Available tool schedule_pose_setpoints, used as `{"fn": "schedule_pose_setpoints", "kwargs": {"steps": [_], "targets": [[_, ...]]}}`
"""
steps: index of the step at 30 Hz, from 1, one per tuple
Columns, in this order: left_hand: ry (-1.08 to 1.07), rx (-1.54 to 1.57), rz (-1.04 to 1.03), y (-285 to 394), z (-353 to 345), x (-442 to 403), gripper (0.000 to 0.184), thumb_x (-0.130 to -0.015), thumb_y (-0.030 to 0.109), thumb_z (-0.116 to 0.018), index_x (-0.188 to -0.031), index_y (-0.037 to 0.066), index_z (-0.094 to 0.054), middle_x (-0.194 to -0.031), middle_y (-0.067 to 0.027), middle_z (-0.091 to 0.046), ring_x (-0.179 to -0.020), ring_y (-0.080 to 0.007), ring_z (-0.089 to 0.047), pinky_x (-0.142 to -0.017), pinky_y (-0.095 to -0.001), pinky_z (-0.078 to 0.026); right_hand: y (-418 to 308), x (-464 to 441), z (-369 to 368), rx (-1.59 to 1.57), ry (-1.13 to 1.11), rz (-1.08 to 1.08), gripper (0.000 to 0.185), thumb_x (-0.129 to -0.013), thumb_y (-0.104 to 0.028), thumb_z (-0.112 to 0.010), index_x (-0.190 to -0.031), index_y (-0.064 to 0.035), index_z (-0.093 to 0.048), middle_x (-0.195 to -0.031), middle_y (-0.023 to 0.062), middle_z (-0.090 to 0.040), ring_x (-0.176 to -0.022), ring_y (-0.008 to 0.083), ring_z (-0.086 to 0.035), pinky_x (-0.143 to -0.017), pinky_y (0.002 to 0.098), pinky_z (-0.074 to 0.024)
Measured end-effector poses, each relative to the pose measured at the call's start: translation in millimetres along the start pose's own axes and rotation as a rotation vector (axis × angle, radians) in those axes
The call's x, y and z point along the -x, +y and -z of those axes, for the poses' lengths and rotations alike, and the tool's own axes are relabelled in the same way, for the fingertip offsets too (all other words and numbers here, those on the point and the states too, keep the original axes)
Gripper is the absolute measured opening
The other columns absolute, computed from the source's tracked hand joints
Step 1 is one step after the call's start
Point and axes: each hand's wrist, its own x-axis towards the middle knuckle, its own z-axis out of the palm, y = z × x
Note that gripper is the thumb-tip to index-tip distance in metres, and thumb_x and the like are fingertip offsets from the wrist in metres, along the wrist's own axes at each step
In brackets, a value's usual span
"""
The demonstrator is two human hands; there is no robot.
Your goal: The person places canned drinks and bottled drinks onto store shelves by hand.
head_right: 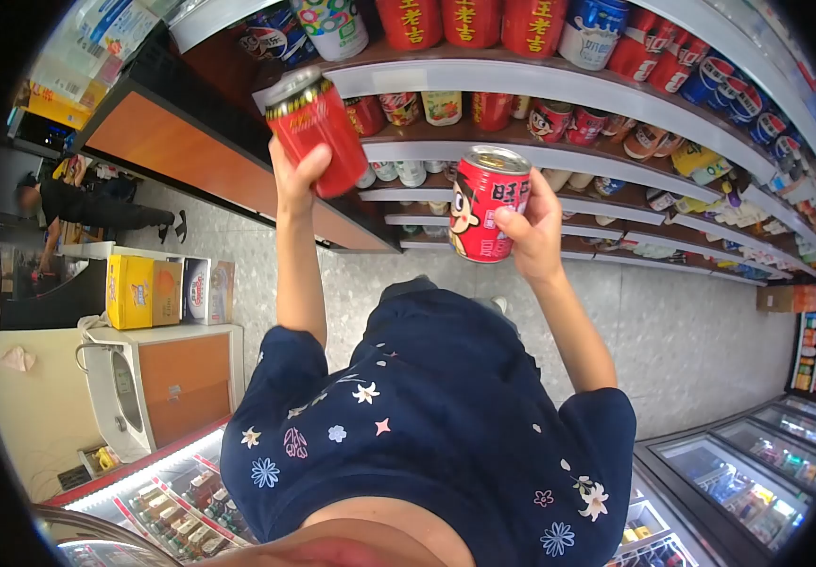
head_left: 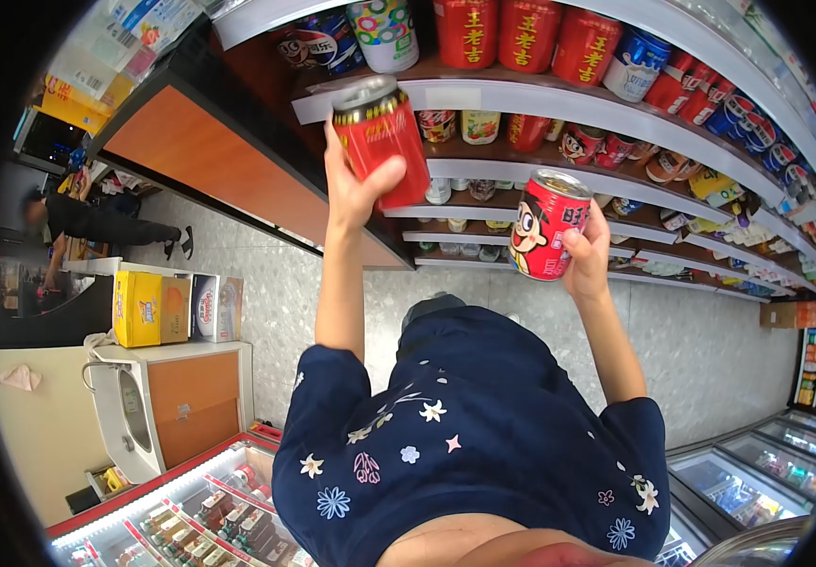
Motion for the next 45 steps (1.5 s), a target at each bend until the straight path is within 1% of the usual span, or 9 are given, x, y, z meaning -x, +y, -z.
{"fn": "schedule_pose_setpoints", "kwargs": {"steps": [2,6,12,19,25,29,34,41,45], "targets": [[0.127,-0.232,-0.179,-4.5,2.9,-26.3,0.081,-0.063,0.041,-0.084,-0.125,-0.001,-0.053,-0.128,-0.0148,-0.047,-0.118,-0.0258,-0.048,-0.100,-0.0397,-0.041,2.4,2.8,6.6,0.030,-0.015,-0.030,0.068,-0.075,-0.021,-0.077,-0.130,0.0047,-0.046,-0.114,0.0116,-0.063,-0.103,0.0162,-0.062,-0.092,0.0306,-0.0483],[0.152,-0.320,-0.214,-2.9,0.1,-63.5,0.079,-0.062,0.044,-0.085,-0.120,-0.002,-0.058,-0.135,-0.0183,-0.038,-0.122,-0.0303,-0.045,-0.102,-0.0414,-0.039,7.0,4.4,5.0,0.119,-0.043,-0.087,0.070,-0.071,-0.025,-0.079,-0.127,0.0054,-0.050,-0.113,0.0106,-0.064,-0.102,0.0156,-0.062,-0.093,0.0301,-0.0470],[0.163,-0.506,-0.319,-18.6,-21.5,-79.9,0.080,-0.060,0.056,-0.082,-0.115,0.001,-0.063,-0.137,-0.0307,-0.043,-0.123,-0.0417,-0.047,-0.104,-0.0485,-0.037,16.0,1.3,1.7,0.217,-0.099,-0.117,0.069,-0.070,-0.028,-0.076,-0.125,0.0058,-0.052,-0.109,0.0092,-0.065,-0.100,0.0147,-0.062,-0.092,0.0286,-0.0464],[0.096,-0.695,-0.546,-25.7,-23.4,-75.4,0.088,-0.054,0.064,-0.079,-0.109,-0.002,-0.063,-0.134,-0.0303,-0.048,-0.122,-0.0386,-0.049,-0.106,-0.0483,-0.026,27.2,-5.2,-4.9,0.201,-0.063,-0.128,0.068,-0.071,-0.031,-0.077,-0.123,0.0054,-0.053,-0.109,0.0105,-0.066,-0.097,0.0151,-0.064,-0.088,0.0290,-0.0493],[0.015,-0.620,-0.546,-27.9,-6.0,-71.5,0.084,-0.053,0.061,-0.082,-0.106,-0.002,-0.064,-0.136,-0.0313,-0.046,-0.122,-0.0392,-0.049,-0.103,-0.0483,-0.034,34.4,-10.4,-23.3,0.210,-0.078,-0.161,0.065,-0.072,-0.028,-0.076,-0.123,0.0053,-0.053,-0.109,0.0106,-0.066,-0.095,0.0146,-0.064,-0.086,0.0284,-0.0500],[0.054,-0.510,-0.570,-15.1,9.6,-60.2,0.074,-0.064,0.041,-0.085,-0.119,-0.002,-0.059,-0.131,-0.0199,-0.048,-0.117,-0.0299,-0.053,-0.098,-0.0400,-0.044,42.2,-13.0,-27.9,0.240,-0.101,-0.174,0.064,-0.072,-0.023,-0.076,-0.124,0.0052,-0.053,-0.109,0.0104,-0.066,-0.096,0.0146,-0.064,-0.088,0.0276,-0.0488],[0.252,-0.168,-0.424,-21.9,20.0,-51.5,0.068,-0.059,0.037,-0.088,-0.104,-0.001,-0.056,-0.099,-0.0110,-0.055,-0.088,-0.0255,-0.060,-0.076,-0.0357,-0.050,41.5,-15.6,-43.5,0.281,-0.124,-0.172,0.069,-0.071,-0.019,-0.078,-0.129,0.0061,-0.049,-0.115,0.0111,-0.063,-0.105,0.0152,-0.061,-0.095,0.0292,-0.0453],[0.435,-0.241,-0.497,-20.3,32.3,-59.2,0.069,-0.059,0.032,-0.092,-0.107,0.000,-0.054,-0.101,-0.0102,-0.054,-0.097,-0.0252,-0.057,-0.084,-0.0361,-0.048,48.4,-20.3,-58.9,0.269,-0.174,-0.115,0.075,-0.070,-0.007,-0.080,-0.135,0.0072,-0.043,-0.123,0.0128,-0.060,-0.113,0.0175,-0.058,-0.100,0.0326,-0.0434],[0.363,-0.305,-0.508,-27.4,34.8,-76.2,0.081,-0.059,0.028,-0.094,-0.120,0.000,-0.049,-0.113,-0.0127,-0.057,-0.104,-0.0257,-0.058,-0.089,-0.0360,-0.048,51.7,-16.4,-62.3,0.294,-0.196,-0.115,0.077,-0.069,-0.007,-0.083,-0.135,0.0044,-0.045,-0.122,0.0119,-0.061,-0.112,0.0174,-0.058,-0.100,0.0335,-0.0432]]}}
